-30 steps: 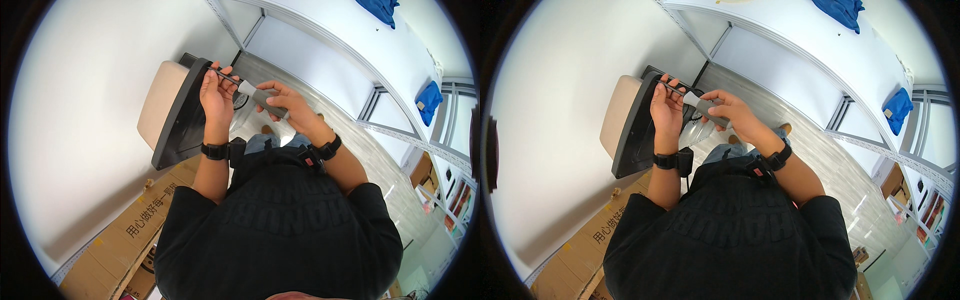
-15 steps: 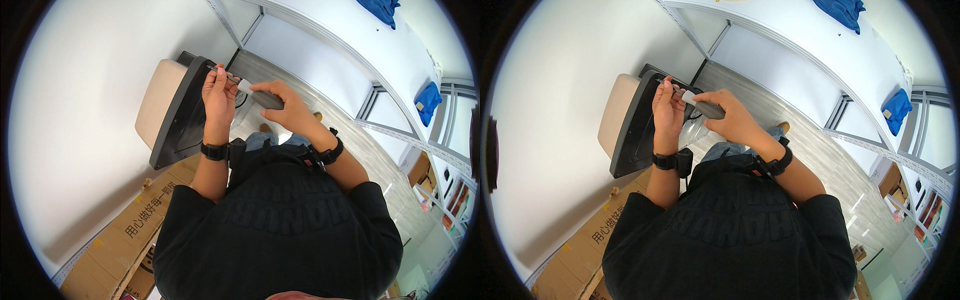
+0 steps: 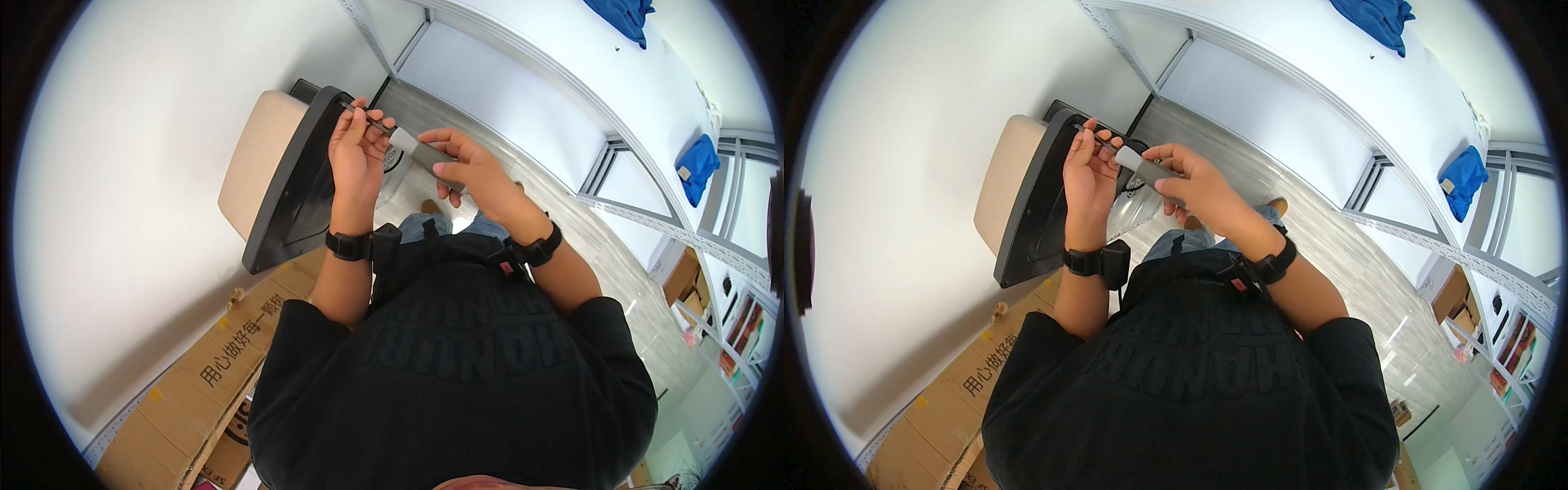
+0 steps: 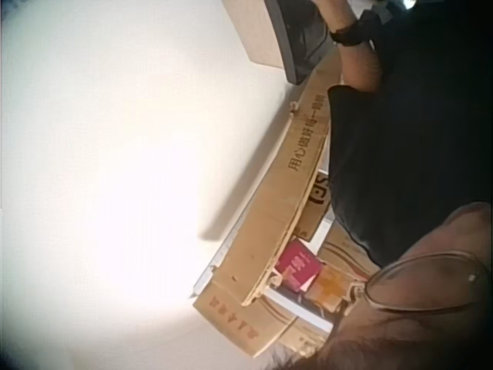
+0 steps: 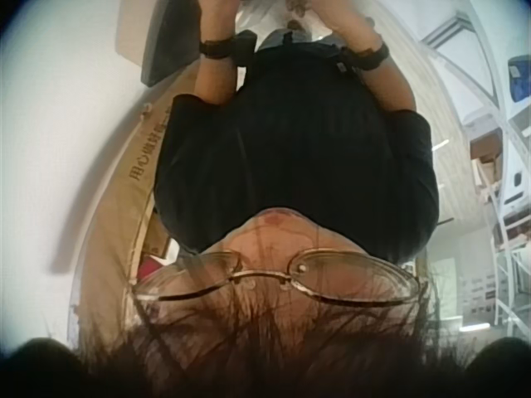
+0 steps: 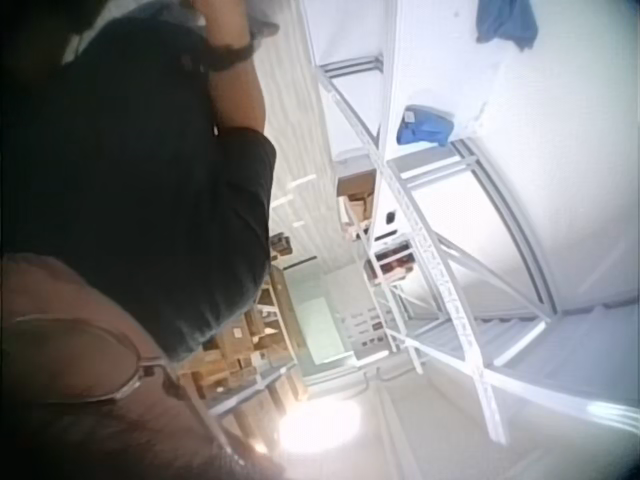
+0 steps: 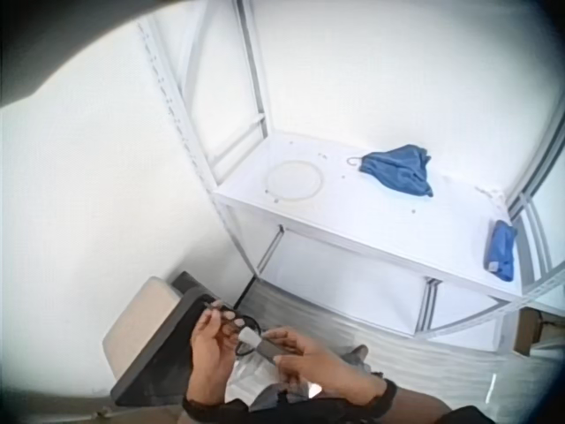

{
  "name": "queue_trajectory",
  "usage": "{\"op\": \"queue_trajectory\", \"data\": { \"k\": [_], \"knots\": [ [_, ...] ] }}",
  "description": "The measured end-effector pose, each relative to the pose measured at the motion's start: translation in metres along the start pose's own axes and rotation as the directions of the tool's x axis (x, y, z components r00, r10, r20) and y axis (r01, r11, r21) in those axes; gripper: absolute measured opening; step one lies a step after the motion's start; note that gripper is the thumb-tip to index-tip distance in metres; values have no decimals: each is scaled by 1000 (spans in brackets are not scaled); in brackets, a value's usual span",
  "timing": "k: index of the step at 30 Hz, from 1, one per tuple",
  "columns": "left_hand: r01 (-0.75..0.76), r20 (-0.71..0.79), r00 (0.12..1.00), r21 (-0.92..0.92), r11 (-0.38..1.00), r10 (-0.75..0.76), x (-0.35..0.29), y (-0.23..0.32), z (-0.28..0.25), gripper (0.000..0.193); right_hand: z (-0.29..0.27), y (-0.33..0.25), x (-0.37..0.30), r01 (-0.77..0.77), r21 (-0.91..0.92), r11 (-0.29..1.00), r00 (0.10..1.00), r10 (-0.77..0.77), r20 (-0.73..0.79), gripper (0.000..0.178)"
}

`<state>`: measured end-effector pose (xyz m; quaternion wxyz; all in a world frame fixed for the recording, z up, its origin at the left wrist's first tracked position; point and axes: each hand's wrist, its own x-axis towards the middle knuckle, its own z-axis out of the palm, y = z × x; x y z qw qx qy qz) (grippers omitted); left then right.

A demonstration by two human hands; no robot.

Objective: The person wipes the underside of a black electronic device with a blue cloth, then uses a screwdriver to tighten screws on the device's back panel. The person handles the device and screwdriver throughout the task.

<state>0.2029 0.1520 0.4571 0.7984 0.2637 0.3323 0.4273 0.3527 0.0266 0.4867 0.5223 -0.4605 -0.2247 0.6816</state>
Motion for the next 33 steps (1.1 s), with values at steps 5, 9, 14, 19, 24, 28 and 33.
{"op": "queue_trajectory", "data": {
  "k": [5,9,14,19,24,28,33],
  "knots": [
    [1,-21,1000,28,1000,-1,1,-9,-7,21,-1,17,3,302,-568,766,924,-382,-25,48],
    [18,1,1000,-27,999,-18,5,-10,-16,18,-2,10,1,101,-156,983,991,-114,-74,48],
    [-23,5,1000,-3,1000,23,0,-6,-6,18,-10,1,-2,-176,345,922,979,129,157,47],
    [-29,-53,998,12,1000,30,-5,-2,1,17,0,9,-3,-31,15,999,999,31,-35,45],
    [-20,-29,999,50,999,22,5,-8,-13,16,1,22,1,260,-544,798,930,-358,-80,49],
    [-28,-46,998,29,999,30,7,-9,-13,17,2,17,-2,134,-344,930,974,-188,-130,45],
    [-39,-37,999,9,999,40,2,-6,-8,16,-5,6,-4,-112,235,965,990,88,111,37]
  ]
}}
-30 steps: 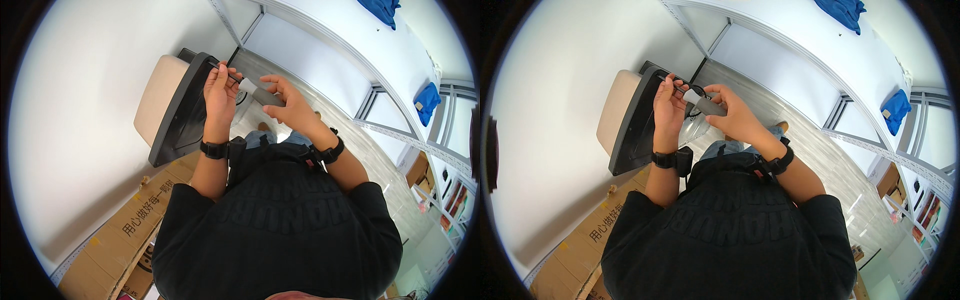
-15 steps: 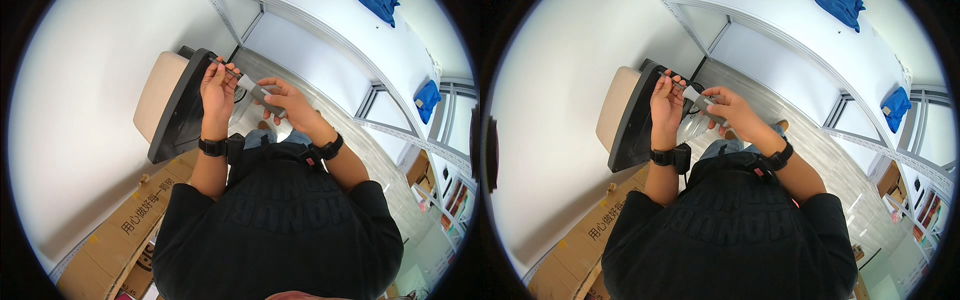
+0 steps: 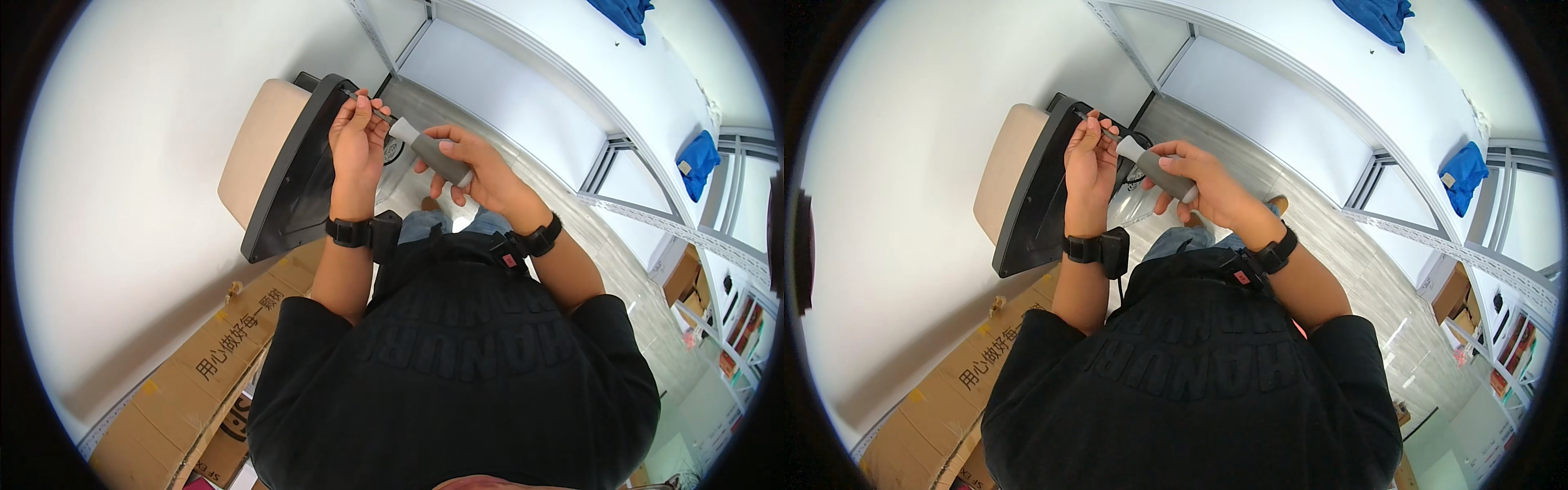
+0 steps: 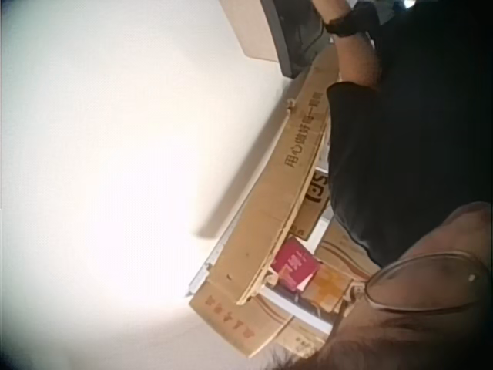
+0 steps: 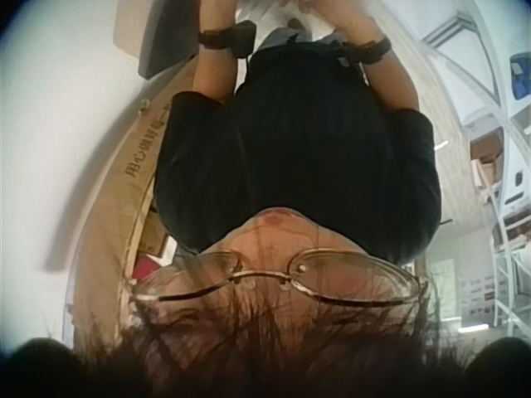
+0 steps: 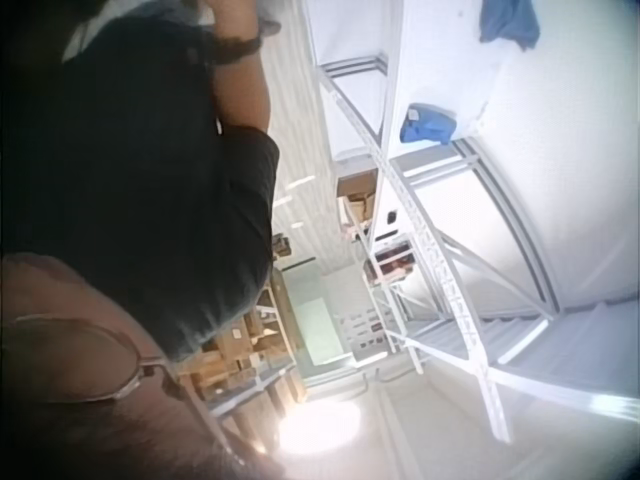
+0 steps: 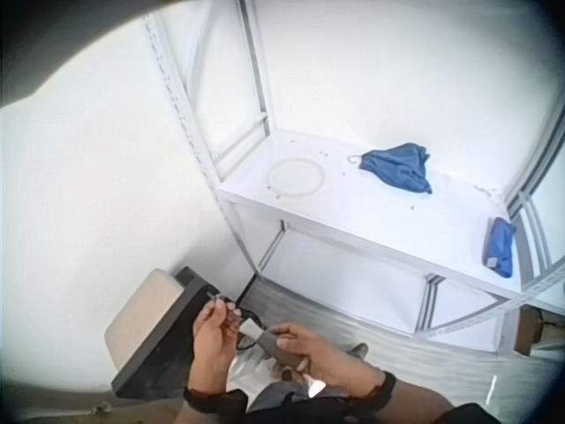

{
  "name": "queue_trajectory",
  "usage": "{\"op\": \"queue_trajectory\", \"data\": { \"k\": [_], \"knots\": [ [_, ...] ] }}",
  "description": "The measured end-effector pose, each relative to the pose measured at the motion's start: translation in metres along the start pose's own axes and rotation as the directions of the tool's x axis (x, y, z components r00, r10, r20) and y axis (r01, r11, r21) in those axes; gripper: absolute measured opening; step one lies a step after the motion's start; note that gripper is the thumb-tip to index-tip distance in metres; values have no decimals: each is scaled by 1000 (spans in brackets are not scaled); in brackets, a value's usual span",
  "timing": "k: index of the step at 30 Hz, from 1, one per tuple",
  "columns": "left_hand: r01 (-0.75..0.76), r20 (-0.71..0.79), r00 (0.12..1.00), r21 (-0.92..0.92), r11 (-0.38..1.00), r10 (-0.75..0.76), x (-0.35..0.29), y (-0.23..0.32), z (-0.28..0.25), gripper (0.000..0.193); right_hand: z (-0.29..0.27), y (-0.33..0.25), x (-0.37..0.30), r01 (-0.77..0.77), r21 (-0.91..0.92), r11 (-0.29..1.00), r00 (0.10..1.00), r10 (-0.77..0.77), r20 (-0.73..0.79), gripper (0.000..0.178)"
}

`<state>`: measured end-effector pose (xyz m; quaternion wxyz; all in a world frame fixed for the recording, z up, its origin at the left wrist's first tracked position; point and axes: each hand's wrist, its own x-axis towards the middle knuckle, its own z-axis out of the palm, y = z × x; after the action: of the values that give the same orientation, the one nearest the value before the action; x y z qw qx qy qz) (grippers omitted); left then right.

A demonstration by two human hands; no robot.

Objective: The person wipes the underside of a black electronic device with a blue cloth, then uses a screwdriver to tighten screws on the device's back panel. The person handles the device and screwdriver throughout the task.

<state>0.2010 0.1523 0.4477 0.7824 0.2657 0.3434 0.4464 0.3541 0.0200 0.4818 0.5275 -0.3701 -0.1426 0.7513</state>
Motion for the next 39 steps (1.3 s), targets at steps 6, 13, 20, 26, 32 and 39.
{"op": "queue_trajectory", "data": {
  "k": [6,13,20,26,32,39],
  "knots": [
    [17,-31,999,-13,1000,-17,-2,6,11,17,5,9,2,174,-302,937,956,-234,-175,38],
    [44,18,999,-79,996,-43,7,0,-3,16,4,14,5,287,-829,480,792,-605,-76,46],
    [14,-19,1000,-53,998,-15,4,2,2,17,-4,4,3,141,-105,984,978,-155,-141,40],
    [2,26,1000,-49,999,0,0,6,4,19,-6,1,5,57,-30,998,995,-59,-78,36],
    [-3,-2,1000,-34,999,3,1,6,5,21,-4,6,4,125,-190,974,977,-154,-146,38],
    [23,5,1000,40,999,-24,3,5,4,21,-5,14,5,276,-510,815,911,-390,-130,47]
  ]
}}
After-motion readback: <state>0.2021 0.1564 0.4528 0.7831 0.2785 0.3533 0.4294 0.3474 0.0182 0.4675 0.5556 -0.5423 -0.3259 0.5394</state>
